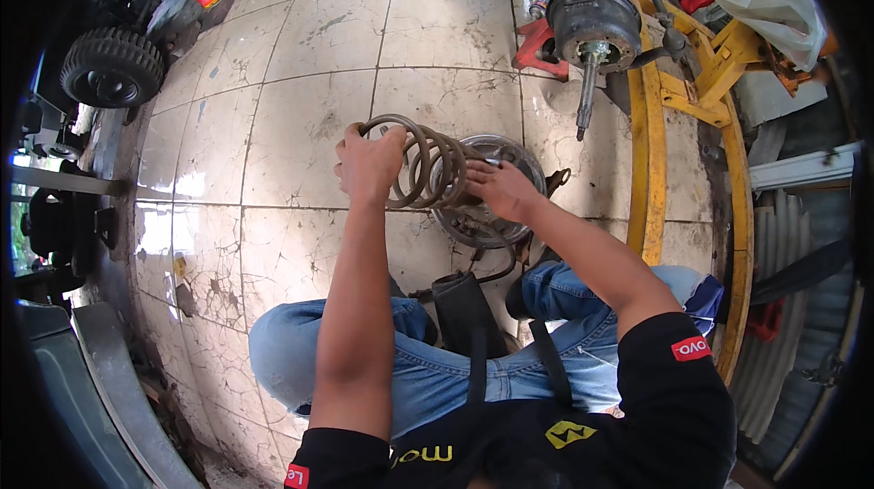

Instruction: The person sits on the floor and scrubs a metal coil spring with a brown abrasive pad. They rotate the spring and work around its coils, repeatedly rubbing the surface to remove grime.

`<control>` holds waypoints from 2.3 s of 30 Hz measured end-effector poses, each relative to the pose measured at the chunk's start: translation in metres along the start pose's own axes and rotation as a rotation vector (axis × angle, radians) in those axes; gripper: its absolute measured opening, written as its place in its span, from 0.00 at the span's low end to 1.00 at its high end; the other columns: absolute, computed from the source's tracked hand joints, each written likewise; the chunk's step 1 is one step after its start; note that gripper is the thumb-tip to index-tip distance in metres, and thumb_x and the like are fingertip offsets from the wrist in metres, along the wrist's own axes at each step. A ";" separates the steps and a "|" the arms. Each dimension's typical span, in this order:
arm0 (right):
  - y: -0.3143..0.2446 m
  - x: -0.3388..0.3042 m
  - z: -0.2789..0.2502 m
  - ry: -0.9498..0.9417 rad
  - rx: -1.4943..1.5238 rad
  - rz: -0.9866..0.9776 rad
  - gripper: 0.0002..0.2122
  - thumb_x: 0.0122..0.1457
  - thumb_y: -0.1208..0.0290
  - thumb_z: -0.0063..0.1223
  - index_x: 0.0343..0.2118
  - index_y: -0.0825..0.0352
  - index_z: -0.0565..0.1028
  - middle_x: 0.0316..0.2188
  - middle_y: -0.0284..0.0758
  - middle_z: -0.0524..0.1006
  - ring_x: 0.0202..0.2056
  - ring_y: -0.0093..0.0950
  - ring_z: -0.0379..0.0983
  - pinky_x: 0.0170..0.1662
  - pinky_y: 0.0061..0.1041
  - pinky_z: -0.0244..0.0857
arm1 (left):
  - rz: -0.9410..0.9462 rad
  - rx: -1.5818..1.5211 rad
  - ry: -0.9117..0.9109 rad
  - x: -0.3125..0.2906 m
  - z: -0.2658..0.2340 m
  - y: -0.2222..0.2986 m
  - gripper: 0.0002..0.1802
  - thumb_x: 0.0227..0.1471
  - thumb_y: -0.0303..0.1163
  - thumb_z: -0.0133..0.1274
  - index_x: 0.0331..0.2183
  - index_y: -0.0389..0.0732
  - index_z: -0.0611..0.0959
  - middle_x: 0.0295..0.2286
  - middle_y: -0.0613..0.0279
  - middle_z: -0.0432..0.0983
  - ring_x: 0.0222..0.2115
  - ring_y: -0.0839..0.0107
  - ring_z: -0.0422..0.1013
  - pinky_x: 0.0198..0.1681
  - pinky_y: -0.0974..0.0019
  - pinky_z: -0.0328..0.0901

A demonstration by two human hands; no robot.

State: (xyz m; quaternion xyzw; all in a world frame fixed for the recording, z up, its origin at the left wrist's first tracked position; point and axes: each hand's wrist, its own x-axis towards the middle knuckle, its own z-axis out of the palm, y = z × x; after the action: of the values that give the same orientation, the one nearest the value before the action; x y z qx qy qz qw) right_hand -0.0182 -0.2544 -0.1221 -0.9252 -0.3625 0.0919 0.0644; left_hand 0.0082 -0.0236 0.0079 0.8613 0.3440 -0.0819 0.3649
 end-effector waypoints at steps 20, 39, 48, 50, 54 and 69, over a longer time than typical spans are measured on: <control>-0.023 0.031 0.018 0.132 2.355 0.933 0.39 0.61 0.32 0.25 0.56 0.66 0.68 0.50 0.42 0.75 0.54 0.41 0.69 0.60 0.46 0.58 | 0.003 -0.037 0.039 0.007 -0.004 -0.008 0.46 0.38 0.52 0.55 0.58 0.41 0.68 0.57 0.47 0.62 0.58 0.46 0.58 0.60 0.51 0.55; -0.024 0.032 0.046 0.161 2.280 0.949 0.43 0.58 0.28 0.19 0.56 0.65 0.68 0.55 0.42 0.70 0.57 0.41 0.65 0.61 0.48 0.53 | 0.083 -0.025 -0.070 0.013 0.002 -0.007 0.44 0.38 0.49 0.55 0.59 0.43 0.69 0.59 0.55 0.60 0.58 0.47 0.56 0.61 0.50 0.55; -0.001 0.042 0.032 0.171 2.307 1.019 0.45 0.59 0.28 0.21 0.58 0.71 0.65 0.56 0.43 0.70 0.59 0.39 0.63 0.65 0.46 0.48 | 0.154 -0.074 -0.068 0.020 0.001 -0.017 0.45 0.36 0.48 0.56 0.58 0.43 0.69 0.59 0.54 0.61 0.58 0.47 0.57 0.60 0.51 0.56; -0.006 0.040 0.042 0.141 2.343 0.930 0.45 0.59 0.29 0.20 0.58 0.72 0.65 0.54 0.43 0.72 0.58 0.39 0.65 0.64 0.46 0.49 | 0.183 -0.060 -0.075 0.020 0.002 -0.018 0.45 0.36 0.48 0.56 0.58 0.42 0.69 0.58 0.53 0.62 0.58 0.47 0.57 0.60 0.52 0.57; 0.015 0.049 0.026 0.061 2.371 1.010 0.45 0.60 0.29 0.18 0.60 0.71 0.62 0.58 0.43 0.67 0.59 0.43 0.63 0.62 0.49 0.51 | 0.159 -0.069 -0.065 0.017 0.001 -0.015 0.46 0.36 0.48 0.57 0.58 0.42 0.70 0.58 0.53 0.63 0.58 0.47 0.58 0.60 0.53 0.57; 0.030 0.053 0.025 0.207 2.308 0.944 0.42 0.62 0.32 0.20 0.58 0.70 0.65 0.52 0.44 0.73 0.54 0.39 0.68 0.60 0.40 0.59 | 0.226 -0.115 -0.065 0.018 0.003 -0.021 0.44 0.36 0.48 0.59 0.56 0.40 0.72 0.56 0.50 0.64 0.57 0.50 0.60 0.59 0.54 0.59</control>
State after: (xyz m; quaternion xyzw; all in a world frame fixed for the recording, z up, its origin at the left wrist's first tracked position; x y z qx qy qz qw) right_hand 0.0341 -0.2388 -0.1585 -0.3713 0.3028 0.2966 0.8261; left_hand 0.0084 -0.0060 -0.0137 0.8690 0.2370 -0.0484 0.4317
